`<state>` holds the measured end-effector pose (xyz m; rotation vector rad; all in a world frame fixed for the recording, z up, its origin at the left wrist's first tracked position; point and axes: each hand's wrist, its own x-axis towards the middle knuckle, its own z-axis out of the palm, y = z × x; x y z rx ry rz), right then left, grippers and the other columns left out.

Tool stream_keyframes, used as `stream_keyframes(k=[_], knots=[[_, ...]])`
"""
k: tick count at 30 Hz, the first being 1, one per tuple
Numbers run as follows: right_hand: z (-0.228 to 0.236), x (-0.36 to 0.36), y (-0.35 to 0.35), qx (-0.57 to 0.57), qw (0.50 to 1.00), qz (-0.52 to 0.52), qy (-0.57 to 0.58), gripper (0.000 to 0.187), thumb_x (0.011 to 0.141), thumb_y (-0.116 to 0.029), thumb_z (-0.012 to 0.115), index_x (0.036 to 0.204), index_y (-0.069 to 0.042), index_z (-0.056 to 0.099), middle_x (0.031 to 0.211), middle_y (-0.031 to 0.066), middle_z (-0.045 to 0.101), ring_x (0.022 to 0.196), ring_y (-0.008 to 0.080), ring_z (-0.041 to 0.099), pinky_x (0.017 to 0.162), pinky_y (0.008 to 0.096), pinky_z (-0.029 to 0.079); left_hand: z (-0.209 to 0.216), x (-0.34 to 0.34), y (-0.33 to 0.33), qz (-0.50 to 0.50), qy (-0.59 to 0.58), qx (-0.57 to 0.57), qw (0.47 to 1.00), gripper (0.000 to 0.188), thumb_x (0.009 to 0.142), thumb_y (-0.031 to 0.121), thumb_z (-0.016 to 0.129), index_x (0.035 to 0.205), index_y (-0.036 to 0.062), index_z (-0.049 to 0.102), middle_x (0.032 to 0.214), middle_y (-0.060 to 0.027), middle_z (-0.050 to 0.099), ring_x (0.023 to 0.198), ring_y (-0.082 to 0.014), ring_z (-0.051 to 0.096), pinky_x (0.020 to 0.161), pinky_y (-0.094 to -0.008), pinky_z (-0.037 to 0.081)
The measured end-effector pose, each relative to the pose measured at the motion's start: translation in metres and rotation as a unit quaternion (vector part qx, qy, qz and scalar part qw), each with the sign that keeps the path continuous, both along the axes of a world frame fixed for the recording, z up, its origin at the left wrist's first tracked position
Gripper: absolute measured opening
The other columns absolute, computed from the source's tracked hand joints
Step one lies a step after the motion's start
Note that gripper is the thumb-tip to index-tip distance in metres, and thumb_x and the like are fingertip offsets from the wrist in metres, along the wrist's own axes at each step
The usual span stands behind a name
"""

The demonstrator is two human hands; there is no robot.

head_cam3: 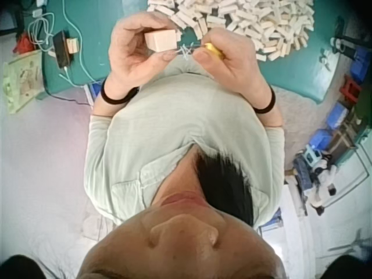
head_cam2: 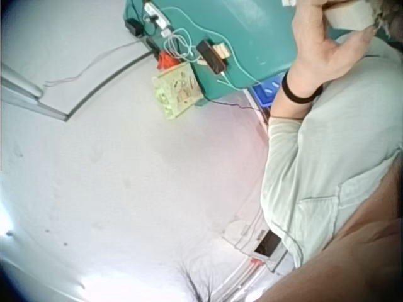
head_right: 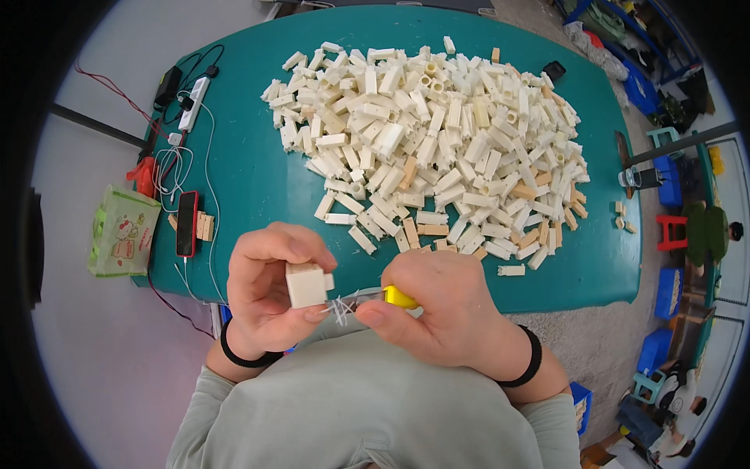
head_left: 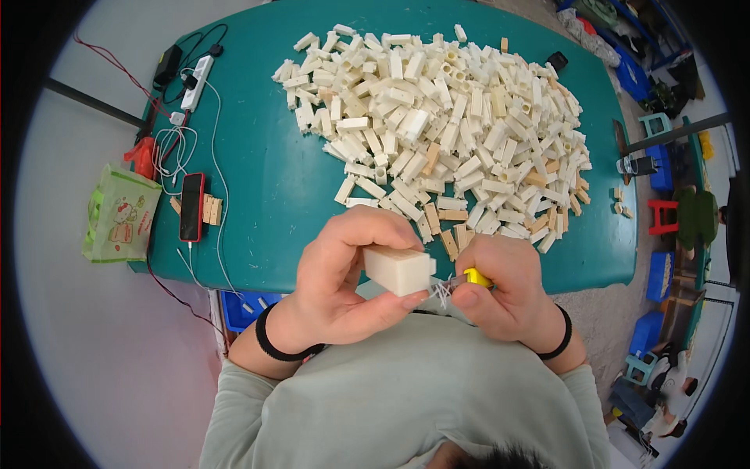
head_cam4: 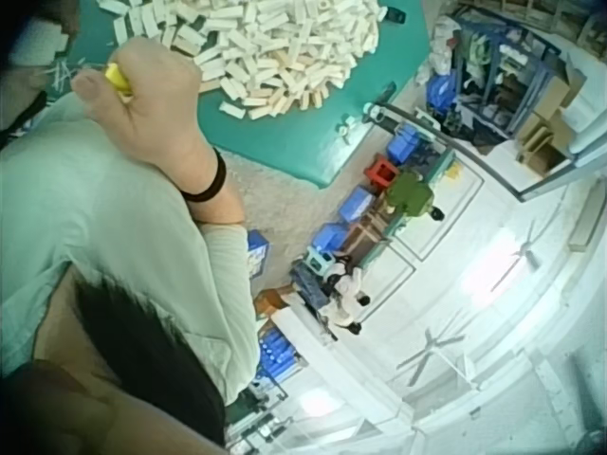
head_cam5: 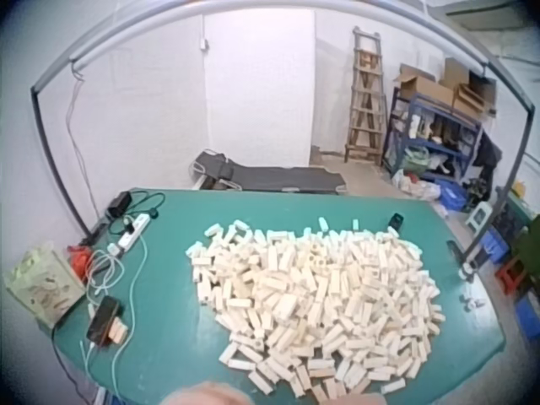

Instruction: Using a utility knife to scrape excess plastic flashing from small white molded plastic components.

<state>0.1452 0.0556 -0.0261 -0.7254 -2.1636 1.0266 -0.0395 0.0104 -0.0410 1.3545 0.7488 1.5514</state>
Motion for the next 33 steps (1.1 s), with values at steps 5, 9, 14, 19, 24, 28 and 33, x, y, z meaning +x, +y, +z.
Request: stream_keyframes(k=[5, 9, 14, 19, 24, 28, 33], knots=[[0.000, 0.000, 0.001, 0.026, 1.000, 0.001, -0.004, 0.031, 0.075, -0.029, 0.064, 0.063, -0.006, 0.048, 0.051, 0.0036, 0.044, 0.041, 0.0191, 0.042, 0.038, 0.0285, 0.030, -0.001, -0.003, 0.002, 0.004, 0.058, 0.025, 0.998, 0.038, 0.064, -0.002, 0.068, 0.095, 0.0019, 0.048, 0.088, -0.0102, 0.053, 0.078, -0.0172, 0.053, 0.065, -0.0265, 0.043], [0.000, 0.001, 0.001, 0.037, 0.999, 0.004, -0.007, 0.031, 0.074, -0.030, 0.065, 0.063, -0.007, 0.048, 0.050, 0.0029, 0.042, 0.040, 0.0187, 0.041, 0.038, 0.0287, 0.029, 0.000, -0.004, 0.003, 0.009, 0.076, 0.032, 0.997, 0.039, 0.063, -0.001, 0.069, 0.095, 0.0018, 0.048, 0.087, -0.0099, 0.053, 0.077, -0.0172, 0.054, 0.064, -0.0264, 0.043], [-0.001, 0.001, 0.004, 0.062, 0.998, 0.001, -0.007, 0.032, 0.073, -0.031, 0.065, 0.063, -0.007, 0.047, 0.050, 0.0025, 0.042, 0.040, 0.0186, 0.041, 0.038, 0.0286, 0.029, 0.001, -0.002, 0.002, 0.014, 0.074, 0.016, 0.997, 0.036, 0.064, 0.001, 0.070, 0.093, 0.0013, 0.049, 0.085, -0.0099, 0.054, 0.074, -0.0163, 0.054, 0.061, -0.0252, 0.043], [-0.005, 0.003, 0.008, 0.100, 0.995, -0.016, -0.016, 0.033, 0.072, -0.032, 0.067, 0.063, -0.008, 0.047, 0.050, 0.0023, 0.042, 0.040, 0.0184, 0.042, 0.037, 0.0283, 0.030, -0.001, -0.003, 0.002, 0.001, 0.089, 0.008, 0.996, 0.035, 0.064, 0.003, 0.071, 0.092, 0.0010, 0.050, 0.083, -0.0094, 0.055, 0.070, -0.0147, 0.054, 0.058, -0.0238, 0.043], [-0.004, 0.003, 0.011, 0.132, 0.991, -0.020, -0.019, 0.033, 0.071, -0.032, 0.068, 0.062, -0.007, 0.047, 0.050, 0.0030, 0.042, 0.040, 0.0187, 0.042, 0.037, 0.0284, 0.031, -0.002, -0.005, 0.004, -0.016, 0.112, 0.008, 0.994, 0.035, 0.064, 0.005, 0.072, 0.091, 0.0013, 0.050, 0.082, -0.0074, 0.055, 0.067, -0.0126, 0.054, 0.056, -0.0220, 0.042], [-0.007, 0.003, 0.012, 0.128, 0.991, -0.024, -0.014, 0.034, 0.070, -0.032, 0.068, 0.061, -0.007, 0.047, 0.050, 0.0034, 0.042, 0.041, 0.0192, 0.043, 0.037, 0.0281, 0.031, -0.003, -0.008, 0.005, -0.043, 0.115, 0.005, 0.992, 0.034, 0.065, 0.006, 0.073, 0.090, 0.0015, 0.050, 0.081, -0.0065, 0.056, 0.067, -0.0111, 0.054, 0.055, -0.0210, 0.041], [-0.011, 0.003, 0.012, 0.094, 0.995, -0.031, -0.012, 0.034, 0.070, -0.031, 0.068, 0.060, -0.007, 0.047, 0.050, 0.0040, 0.042, 0.041, 0.0200, 0.043, 0.037, 0.0282, 0.031, -0.002, -0.009, 0.003, -0.080, 0.077, -0.052, 0.993, 0.031, 0.067, 0.006, 0.072, 0.089, 0.0026, 0.050, 0.080, -0.0054, 0.055, 0.067, -0.0090, 0.053, 0.055, -0.0200, 0.041]])
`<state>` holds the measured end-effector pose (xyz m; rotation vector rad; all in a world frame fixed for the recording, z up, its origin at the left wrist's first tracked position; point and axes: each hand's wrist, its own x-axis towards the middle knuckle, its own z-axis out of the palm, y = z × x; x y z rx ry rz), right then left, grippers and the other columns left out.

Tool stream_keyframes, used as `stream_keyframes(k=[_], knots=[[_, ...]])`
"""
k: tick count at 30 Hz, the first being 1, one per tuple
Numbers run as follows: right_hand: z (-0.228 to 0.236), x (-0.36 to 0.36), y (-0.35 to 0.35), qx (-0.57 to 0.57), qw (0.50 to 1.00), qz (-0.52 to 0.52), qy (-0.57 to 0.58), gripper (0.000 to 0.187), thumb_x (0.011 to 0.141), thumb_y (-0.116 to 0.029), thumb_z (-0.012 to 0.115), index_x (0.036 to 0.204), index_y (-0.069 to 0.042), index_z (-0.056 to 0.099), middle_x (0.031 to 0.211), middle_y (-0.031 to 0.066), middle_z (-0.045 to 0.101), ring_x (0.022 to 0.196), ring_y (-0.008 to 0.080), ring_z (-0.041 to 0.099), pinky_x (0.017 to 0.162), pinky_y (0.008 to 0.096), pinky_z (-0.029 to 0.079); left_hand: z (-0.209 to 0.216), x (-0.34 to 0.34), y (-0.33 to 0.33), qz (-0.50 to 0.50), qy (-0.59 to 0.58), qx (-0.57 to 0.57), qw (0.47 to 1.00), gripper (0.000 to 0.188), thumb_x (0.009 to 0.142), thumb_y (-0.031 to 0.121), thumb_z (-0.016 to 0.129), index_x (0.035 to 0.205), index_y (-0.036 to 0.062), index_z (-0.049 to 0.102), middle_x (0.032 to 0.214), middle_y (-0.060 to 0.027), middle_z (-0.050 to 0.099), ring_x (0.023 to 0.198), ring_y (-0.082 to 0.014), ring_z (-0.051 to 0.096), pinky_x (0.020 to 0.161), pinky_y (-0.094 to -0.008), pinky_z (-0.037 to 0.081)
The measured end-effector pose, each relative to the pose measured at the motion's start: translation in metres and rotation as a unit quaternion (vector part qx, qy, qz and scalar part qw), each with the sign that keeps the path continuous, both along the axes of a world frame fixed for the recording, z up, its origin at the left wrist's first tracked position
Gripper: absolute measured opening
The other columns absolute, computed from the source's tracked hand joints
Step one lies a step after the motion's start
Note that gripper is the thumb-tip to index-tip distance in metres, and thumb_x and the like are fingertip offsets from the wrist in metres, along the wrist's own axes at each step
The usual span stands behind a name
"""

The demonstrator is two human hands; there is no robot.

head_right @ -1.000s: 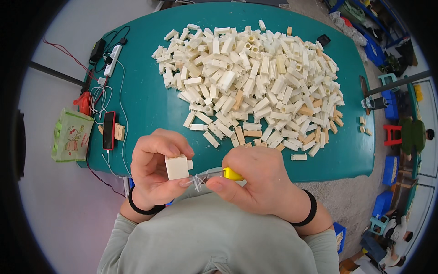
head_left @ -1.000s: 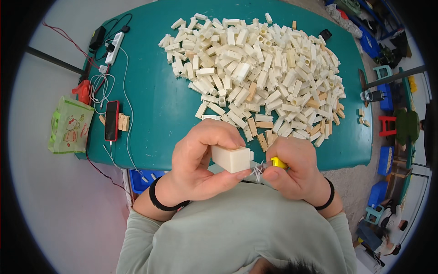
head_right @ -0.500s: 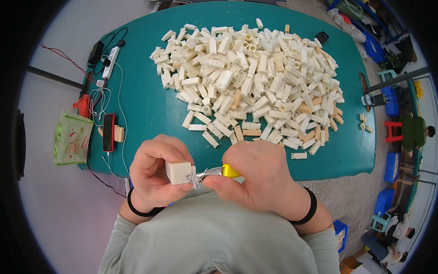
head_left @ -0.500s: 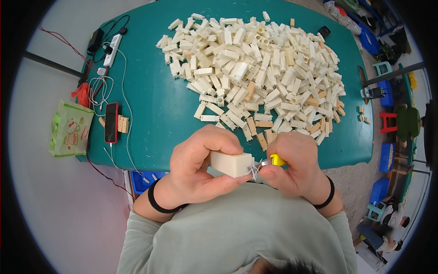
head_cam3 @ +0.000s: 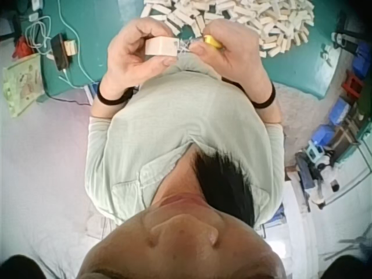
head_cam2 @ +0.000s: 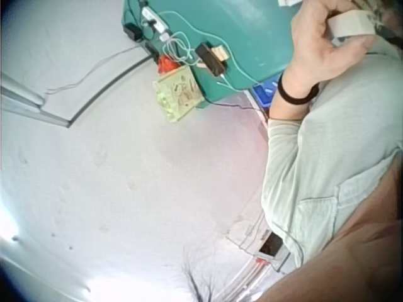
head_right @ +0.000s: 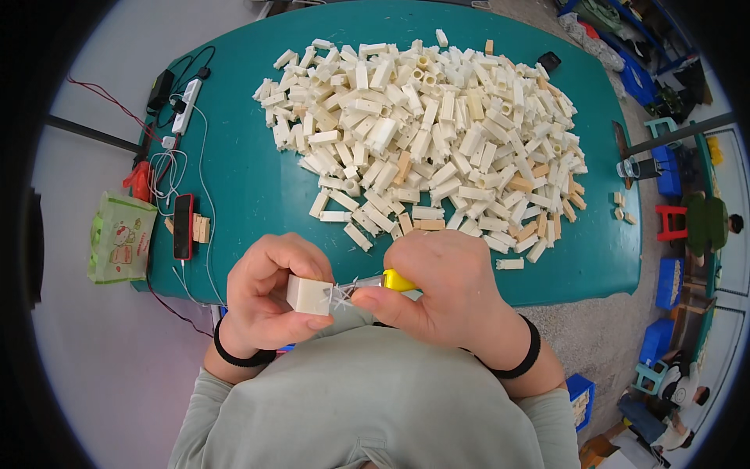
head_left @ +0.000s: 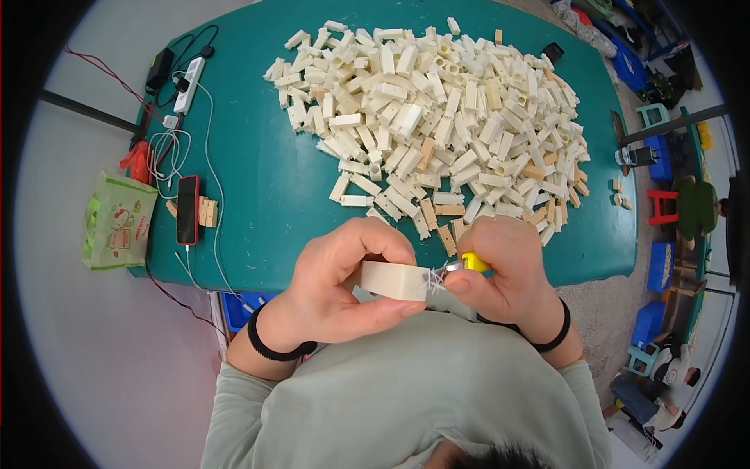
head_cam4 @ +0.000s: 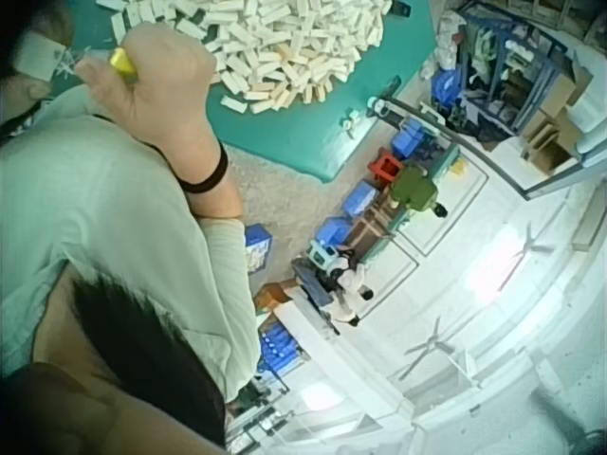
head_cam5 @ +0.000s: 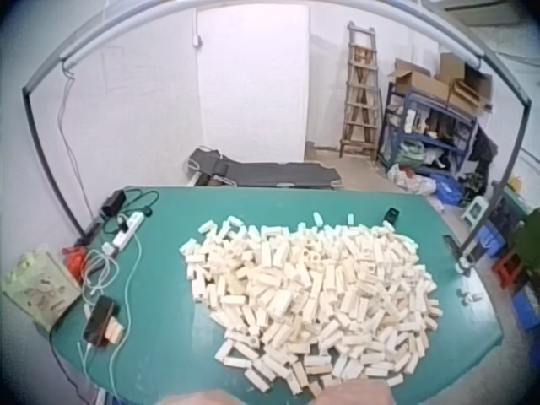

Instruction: Using a utility knife to scrape excess plastic flashing from small white molded plastic components.

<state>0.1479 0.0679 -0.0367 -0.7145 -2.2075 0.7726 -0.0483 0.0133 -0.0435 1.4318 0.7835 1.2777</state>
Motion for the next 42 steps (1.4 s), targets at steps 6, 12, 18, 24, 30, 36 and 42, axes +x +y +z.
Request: stream_keyframes(k=[6, 12, 18, 24, 30, 36, 42], knots=[[-0.007, -0.003, -0.002, -0.003, 0.999, -0.046, -0.005, 0.035, 0.073, -0.031, 0.066, 0.060, -0.006, 0.046, 0.050, 0.0058, 0.042, 0.043, 0.0211, 0.041, 0.039, 0.0291, 0.032, -0.005, -0.002, 0.000, -0.043, -0.069, -0.047, 0.996, 0.030, 0.067, 0.004, 0.071, 0.089, 0.0030, 0.051, 0.080, -0.0053, 0.056, 0.067, -0.0101, 0.053, 0.055, -0.0212, 0.041], [-0.010, 0.001, 0.004, -0.211, 0.971, -0.112, 0.021, 0.035, 0.080, -0.032, 0.059, 0.064, -0.003, 0.048, 0.052, 0.0048, 0.044, 0.046, 0.0138, 0.039, 0.043, 0.0252, 0.033, -0.006, -0.003, 0.006, -0.060, -0.002, 0.018, 0.998, 0.029, 0.065, 0.012, 0.074, 0.085, 0.0046, 0.054, 0.087, -0.0116, 0.057, 0.077, -0.0176, 0.050, 0.068, -0.0262, 0.039], [-0.015, 0.005, -0.003, -0.254, 0.965, -0.020, 0.071, 0.025, 0.076, -0.024, 0.065, 0.078, -0.003, 0.052, 0.061, 0.0025, 0.048, 0.053, 0.0079, 0.041, 0.046, 0.0217, 0.033, -0.006, -0.008, 0.005, 0.055, 0.071, 0.038, 0.995, 0.030, 0.068, 0.009, 0.070, 0.092, 0.0055, 0.053, 0.091, -0.0068, 0.051, 0.083, -0.0155, 0.050, 0.070, -0.0259, 0.040], [-0.014, -0.005, -0.012, -0.294, 0.954, -0.024, 0.055, 0.021, 0.069, -0.009, 0.069, 0.082, -0.002, 0.053, 0.064, 0.0012, 0.048, 0.053, 0.0074, 0.041, 0.048, 0.0204, 0.035, -0.001, 0.006, 0.003, 0.099, -0.254, -0.198, 0.941, 0.028, 0.079, -0.002, 0.055, 0.101, 0.0032, 0.037, 0.091, -0.0073, 0.051, 0.083, -0.0131, 0.056, 0.070, -0.0269, 0.050], [-0.007, -0.008, -0.012, -0.322, 0.938, 0.009, 0.125, 0.018, 0.071, -0.007, 0.066, 0.082, -0.002, 0.054, 0.069, 0.0029, 0.053, 0.056, 0.0075, 0.046, 0.049, 0.0208, 0.037, 0.001, 0.000, -0.005, -0.052, -0.169, -0.228, 0.957, 0.041, 0.079, -0.003, 0.053, 0.116, 0.0014, 0.036, 0.088, -0.0074, 0.055, 0.077, -0.0119, 0.056, 0.065, -0.0227, 0.046], [-0.004, -0.008, -0.008, -0.310, 0.942, 0.051, 0.120, 0.015, 0.072, -0.005, 0.063, 0.084, -0.002, 0.054, 0.069, 0.0032, 0.055, 0.056, 0.0074, 0.047, 0.049, 0.0209, 0.037, 0.001, -0.001, -0.005, -0.100, -0.128, -0.200, 0.966, 0.058, 0.076, -0.005, 0.053, 0.129, 0.0015, 0.030, 0.083, -0.0052, 0.055, 0.074, -0.0098, 0.055, 0.065, -0.0221, 0.045], [-0.001, -0.009, -0.005, -0.332, 0.934, 0.054, 0.123, 0.013, 0.074, -0.006, 0.062, 0.083, -0.003, 0.054, 0.067, 0.0030, 0.054, 0.055, 0.0074, 0.047, 0.048, 0.0207, 0.037, 0.001, -0.003, -0.004, -0.105, -0.105, -0.182, 0.972, 0.058, 0.075, -0.005, 0.055, 0.128, 0.0015, 0.031, 0.077, -0.0034, 0.055, 0.071, -0.0092, 0.055, 0.063, -0.0223, 0.045]])
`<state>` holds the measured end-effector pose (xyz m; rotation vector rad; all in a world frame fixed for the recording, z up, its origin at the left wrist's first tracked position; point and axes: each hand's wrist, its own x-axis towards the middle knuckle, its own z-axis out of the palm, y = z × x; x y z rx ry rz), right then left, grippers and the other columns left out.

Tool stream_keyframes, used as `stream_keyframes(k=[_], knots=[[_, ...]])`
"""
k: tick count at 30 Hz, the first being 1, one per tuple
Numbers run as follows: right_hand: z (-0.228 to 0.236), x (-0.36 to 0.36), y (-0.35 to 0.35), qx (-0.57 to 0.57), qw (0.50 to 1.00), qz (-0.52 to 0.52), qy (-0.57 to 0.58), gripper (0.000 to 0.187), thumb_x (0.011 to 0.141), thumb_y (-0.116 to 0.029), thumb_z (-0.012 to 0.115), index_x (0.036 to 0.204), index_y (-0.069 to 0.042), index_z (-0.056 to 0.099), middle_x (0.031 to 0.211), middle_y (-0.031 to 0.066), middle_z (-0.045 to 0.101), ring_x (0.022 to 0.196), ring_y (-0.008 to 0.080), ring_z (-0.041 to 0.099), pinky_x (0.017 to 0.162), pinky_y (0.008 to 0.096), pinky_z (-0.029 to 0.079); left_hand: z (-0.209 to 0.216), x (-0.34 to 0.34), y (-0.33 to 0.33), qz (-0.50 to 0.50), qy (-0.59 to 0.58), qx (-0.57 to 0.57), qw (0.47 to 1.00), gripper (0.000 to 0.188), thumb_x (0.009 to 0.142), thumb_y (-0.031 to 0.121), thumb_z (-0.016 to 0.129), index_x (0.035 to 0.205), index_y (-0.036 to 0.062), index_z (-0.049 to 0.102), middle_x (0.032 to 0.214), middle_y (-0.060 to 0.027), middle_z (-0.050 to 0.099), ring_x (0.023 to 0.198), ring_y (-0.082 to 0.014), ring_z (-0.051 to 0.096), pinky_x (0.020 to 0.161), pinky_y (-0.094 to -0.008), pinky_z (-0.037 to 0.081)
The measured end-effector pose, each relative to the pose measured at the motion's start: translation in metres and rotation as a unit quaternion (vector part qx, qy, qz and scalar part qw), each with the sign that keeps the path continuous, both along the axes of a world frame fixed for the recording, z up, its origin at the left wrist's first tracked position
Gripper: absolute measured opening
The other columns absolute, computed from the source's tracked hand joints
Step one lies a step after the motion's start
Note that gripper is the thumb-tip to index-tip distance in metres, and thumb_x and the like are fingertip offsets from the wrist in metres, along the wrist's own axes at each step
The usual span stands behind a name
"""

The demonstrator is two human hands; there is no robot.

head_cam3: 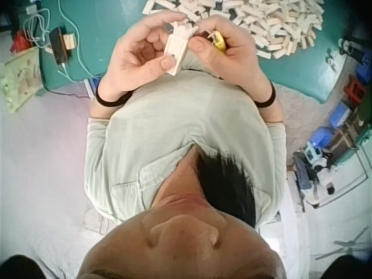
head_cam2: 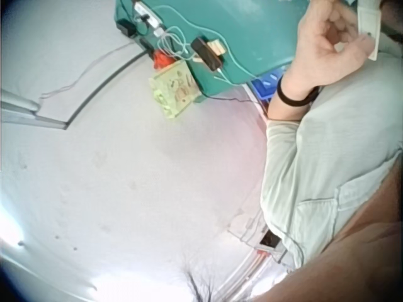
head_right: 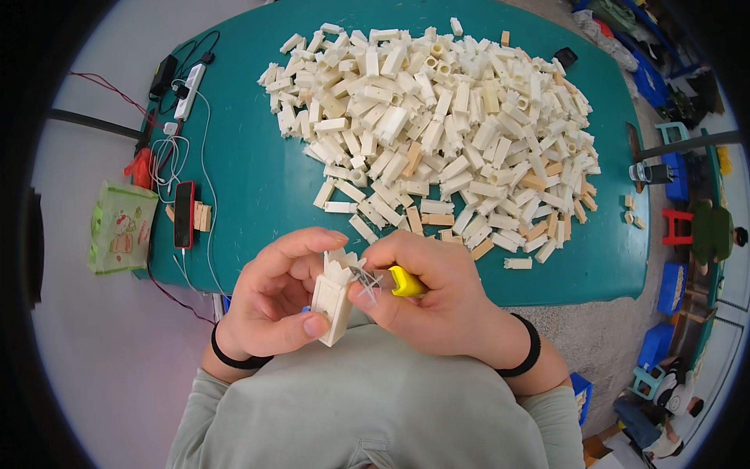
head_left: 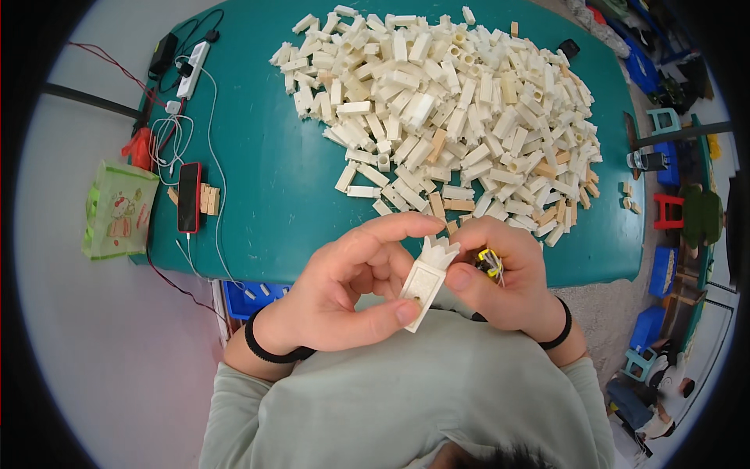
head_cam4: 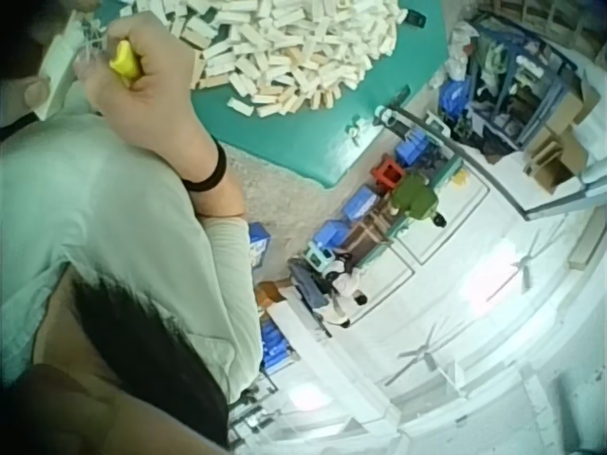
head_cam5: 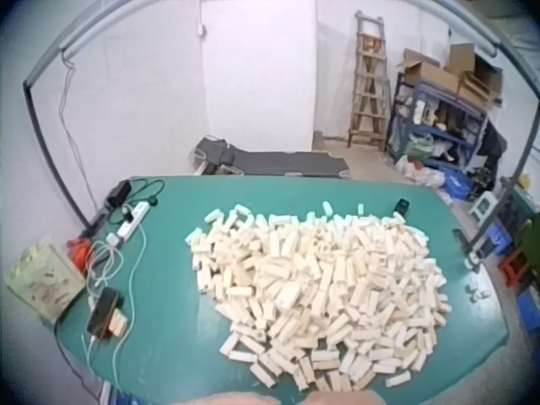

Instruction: Using a utility knife to scrape excess plastic flashing from small white molded plastic components.

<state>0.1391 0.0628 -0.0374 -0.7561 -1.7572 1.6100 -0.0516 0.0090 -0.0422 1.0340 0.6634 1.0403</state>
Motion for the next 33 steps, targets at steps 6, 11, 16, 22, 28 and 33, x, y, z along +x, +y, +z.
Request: stream_keyframes(k=[6, 11, 16, 22, 28, 33], knots=[[-0.003, -0.002, 0.004, 0.028, 1.000, 0.002, -0.007, 0.012, 0.076, -0.008, 0.061, 0.083, -0.002, 0.053, 0.067, 0.0018, 0.053, 0.054, 0.0063, 0.045, 0.048, 0.0203, 0.035, 0.001, 0.000, -0.002, 0.037, 0.032, 0.018, 0.999, 0.060, 0.074, -0.004, 0.058, 0.127, 0.0012, 0.032, 0.076, -0.0026, 0.055, 0.069, -0.0084, 0.055, 0.061, -0.0224, 0.045], [-0.004, 0.000, 0.004, -0.023, 1.000, -0.012, -0.005, 0.012, 0.077, -0.009, 0.061, 0.083, -0.002, 0.053, 0.066, 0.0002, 0.050, 0.054, 0.0047, 0.042, 0.047, 0.0197, 0.034, 0.002, 0.002, -0.003, 0.144, 0.300, 0.162, 0.929, 0.060, 0.064, -0.001, 0.067, 0.118, -0.0011, 0.041, 0.081, -0.0069, 0.057, 0.068, -0.0132, 0.055, 0.060, -0.0232, 0.045], [-0.006, -0.002, 0.006, -0.013, 1.000, -0.005, -0.013, 0.011, 0.078, -0.008, 0.061, 0.083, -0.002, 0.053, 0.067, 0.0000, 0.050, 0.055, 0.0040, 0.042, 0.048, 0.0191, 0.033, -0.005, 0.001, 0.000, 0.200, 0.416, 0.295, 0.837, 0.049, 0.056, -0.005, 0.068, 0.103, -0.0005, 0.056, 0.077, -0.0074, 0.056, 0.063, -0.0157, 0.054, 0.054, -0.0238, 0.044], [-0.016, -0.004, 0.008, -0.006, 0.999, -0.033, -0.022, 0.012, 0.077, -0.006, 0.061, 0.085, -0.001, 0.052, 0.069, 0.0000, 0.053, 0.059, 0.0040, 0.044, 0.051, 0.0183, 0.036, -0.020, -0.003, -0.002, 0.222, 0.477, 0.326, 0.786, 0.051, 0.054, -0.006, 0.068, 0.102, 0.0040, 0.058, 0.076, -0.0065, 0.055, 0.061, -0.0158, 0.051, 0.051, -0.0252, 0.043], [-0.028, 0.000, 0.011, -0.011, 0.996, -0.044, -0.071, 0.012, 0.078, -0.006, 0.060, 0.085, -0.001, 0.052, 0.070, -0.0011, 0.053, 0.060, 0.0039, 0.043, 0.053, 0.0183, 0.036, -0.067, -0.024, -0.004, 0.200, 0.617, 0.182, 0.739, 0.043, 0.061, -0.002, 0.064, 0.102, 0.0079, 0.056, 0.073, -0.0087, 0.052, 0.064, -0.0223, 0.053, 0.054, -0.0303, 0.044], [-0.040, 0.008, 0.012, -0.026, 0.993, -0.069, -0.094, 0.008, 0.079, -0.006, 0.058, 0.081, -0.002, 0.052, 0.067, -0.0022, 0.050, 0.058, 0.0033, 0.041, 0.052, 0.0178, 0.034, -0.149, -0.065, -0.020, 0.143, 0.730, 0.096, 0.662, 0.035, 0.064, 0.003, 0.063, 0.098, 0.0086, 0.056, 0.077, -0.0106, 0.054, 0.069, -0.0269, 0.054, 0.060, -0.0353, 0.046]])
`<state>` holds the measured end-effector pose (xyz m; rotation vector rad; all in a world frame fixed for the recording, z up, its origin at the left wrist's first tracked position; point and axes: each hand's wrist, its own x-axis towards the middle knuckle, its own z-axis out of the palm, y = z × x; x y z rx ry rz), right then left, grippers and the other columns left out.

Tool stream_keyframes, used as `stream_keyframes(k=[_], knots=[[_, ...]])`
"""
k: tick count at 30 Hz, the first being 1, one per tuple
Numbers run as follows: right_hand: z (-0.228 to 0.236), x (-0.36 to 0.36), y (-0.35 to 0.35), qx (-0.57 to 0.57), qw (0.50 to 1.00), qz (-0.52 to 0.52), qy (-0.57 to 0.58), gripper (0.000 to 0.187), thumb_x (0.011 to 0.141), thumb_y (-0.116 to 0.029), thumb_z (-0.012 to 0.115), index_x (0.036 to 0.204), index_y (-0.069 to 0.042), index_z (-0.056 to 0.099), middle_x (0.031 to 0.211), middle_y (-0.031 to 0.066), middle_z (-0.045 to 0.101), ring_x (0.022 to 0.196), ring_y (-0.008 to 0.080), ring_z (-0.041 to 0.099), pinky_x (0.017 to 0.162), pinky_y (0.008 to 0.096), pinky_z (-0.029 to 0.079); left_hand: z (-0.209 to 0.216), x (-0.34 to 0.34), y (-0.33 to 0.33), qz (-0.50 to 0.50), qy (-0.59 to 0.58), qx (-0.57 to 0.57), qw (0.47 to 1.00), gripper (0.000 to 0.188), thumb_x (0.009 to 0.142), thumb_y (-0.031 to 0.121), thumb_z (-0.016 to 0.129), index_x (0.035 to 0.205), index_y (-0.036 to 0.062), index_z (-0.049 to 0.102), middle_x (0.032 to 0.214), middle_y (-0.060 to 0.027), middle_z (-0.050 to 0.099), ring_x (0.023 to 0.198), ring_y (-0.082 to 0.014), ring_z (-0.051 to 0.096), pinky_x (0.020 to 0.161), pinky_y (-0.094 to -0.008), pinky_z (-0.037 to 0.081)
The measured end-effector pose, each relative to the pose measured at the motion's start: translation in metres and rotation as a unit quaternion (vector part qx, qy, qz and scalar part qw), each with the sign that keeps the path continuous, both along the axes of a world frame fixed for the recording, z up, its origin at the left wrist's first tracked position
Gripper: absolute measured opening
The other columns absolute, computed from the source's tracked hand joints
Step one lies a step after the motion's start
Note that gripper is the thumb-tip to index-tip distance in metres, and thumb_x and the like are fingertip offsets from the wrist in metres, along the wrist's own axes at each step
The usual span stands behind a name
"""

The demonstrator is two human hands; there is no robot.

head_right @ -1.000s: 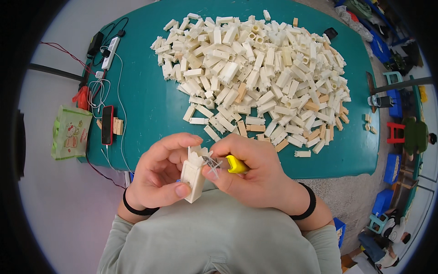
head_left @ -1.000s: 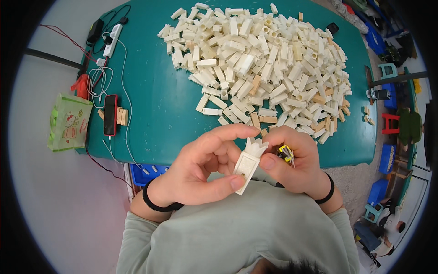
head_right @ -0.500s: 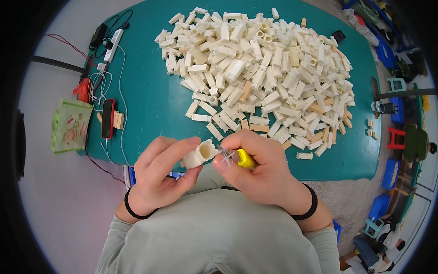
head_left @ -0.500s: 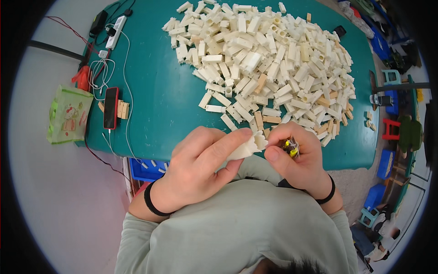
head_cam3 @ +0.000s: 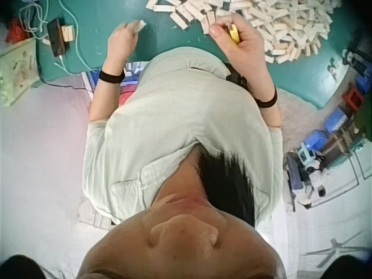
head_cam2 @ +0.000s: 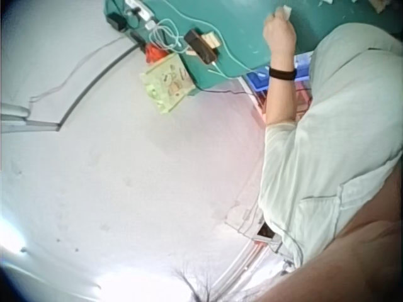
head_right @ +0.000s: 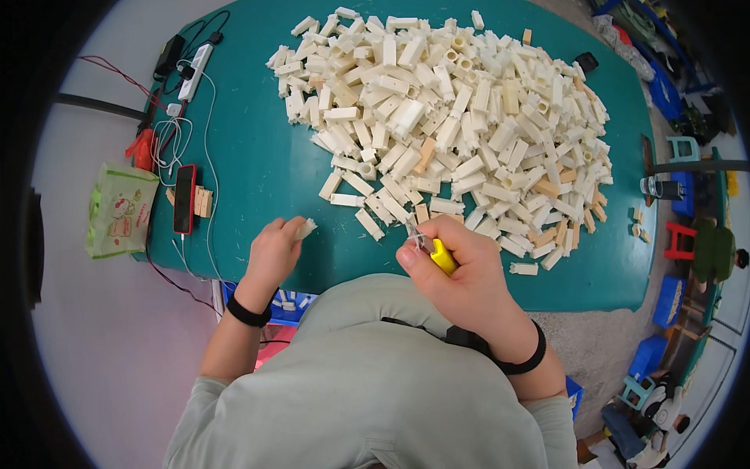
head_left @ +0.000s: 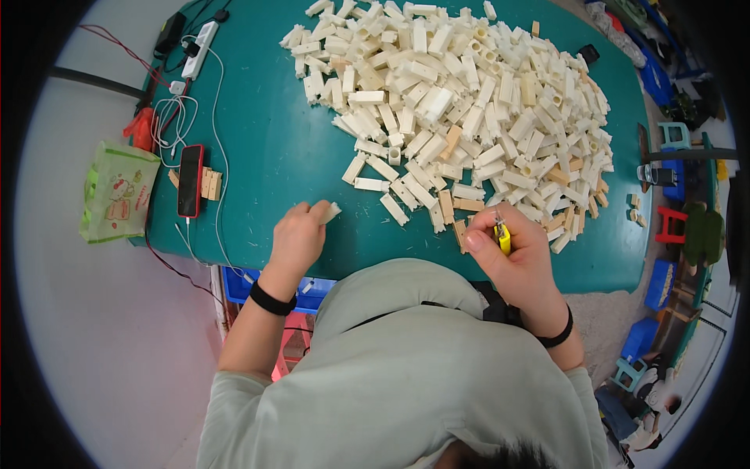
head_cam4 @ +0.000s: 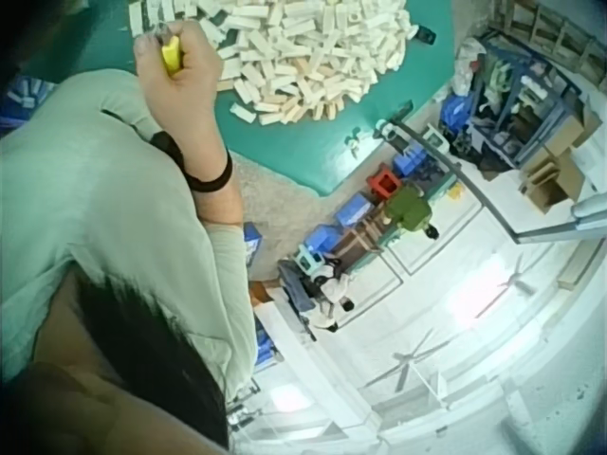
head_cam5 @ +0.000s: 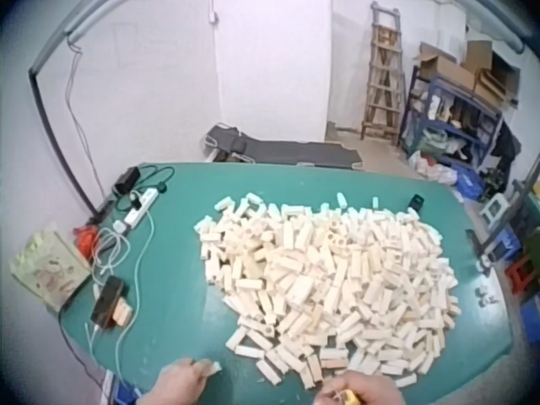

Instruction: Using a utility knife to scrape excess plastic flashing from small white molded plastic components.

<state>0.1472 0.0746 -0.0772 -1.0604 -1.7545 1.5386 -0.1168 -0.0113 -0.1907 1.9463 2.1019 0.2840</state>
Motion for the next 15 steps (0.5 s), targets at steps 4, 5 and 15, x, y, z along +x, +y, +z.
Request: stream_keyframes(k=[4, 5, 15], knots=[[0.001, 0.005, 0.001, -0.025, 1.000, -0.013, -0.004, 0.008, 0.080, -0.005, 0.058, 0.079, -0.003, 0.051, 0.066, -0.0027, 0.049, 0.057, 0.0029, 0.040, 0.052, 0.0175, 0.034, -0.008, 0.009, 0.007, -0.005, 0.043, 0.003, 0.999, 0.029, 0.064, 0.005, 0.063, 0.092, 0.0081, 0.057, 0.080, -0.0095, 0.055, 0.075, -0.0270, 0.054, 0.064, -0.0352, 0.046], [-0.001, 0.006, 0.000, -0.033, 0.999, -0.027, 0.003, 0.008, 0.080, -0.006, 0.057, 0.078, -0.003, 0.050, 0.066, -0.0029, 0.048, 0.057, 0.0026, 0.039, 0.052, 0.0174, 0.033, -0.007, 0.017, 0.013, -0.024, 0.021, 0.025, 0.999, 0.031, 0.064, 0.004, 0.063, 0.095, 0.0079, 0.057, 0.084, -0.0093, 0.056, 0.079, -0.0274, 0.053, 0.067, -0.0352, 0.045], [0.004, 0.012, -0.002, -0.028, 0.999, -0.029, 0.007, 0.009, 0.082, -0.009, 0.056, 0.077, -0.004, 0.050, 0.062, -0.0047, 0.046, 0.055, 0.0022, 0.036, 0.050, 0.0173, 0.031, -0.036, 0.058, 0.055, -0.180, -0.054, 0.058, 0.980, 0.031, 0.064, 0.004, 0.064, 0.094, 0.0083, 0.056, 0.096, -0.0065, 0.052, 0.079, -0.0229, 0.050, 0.068, -0.0310, 0.045]])
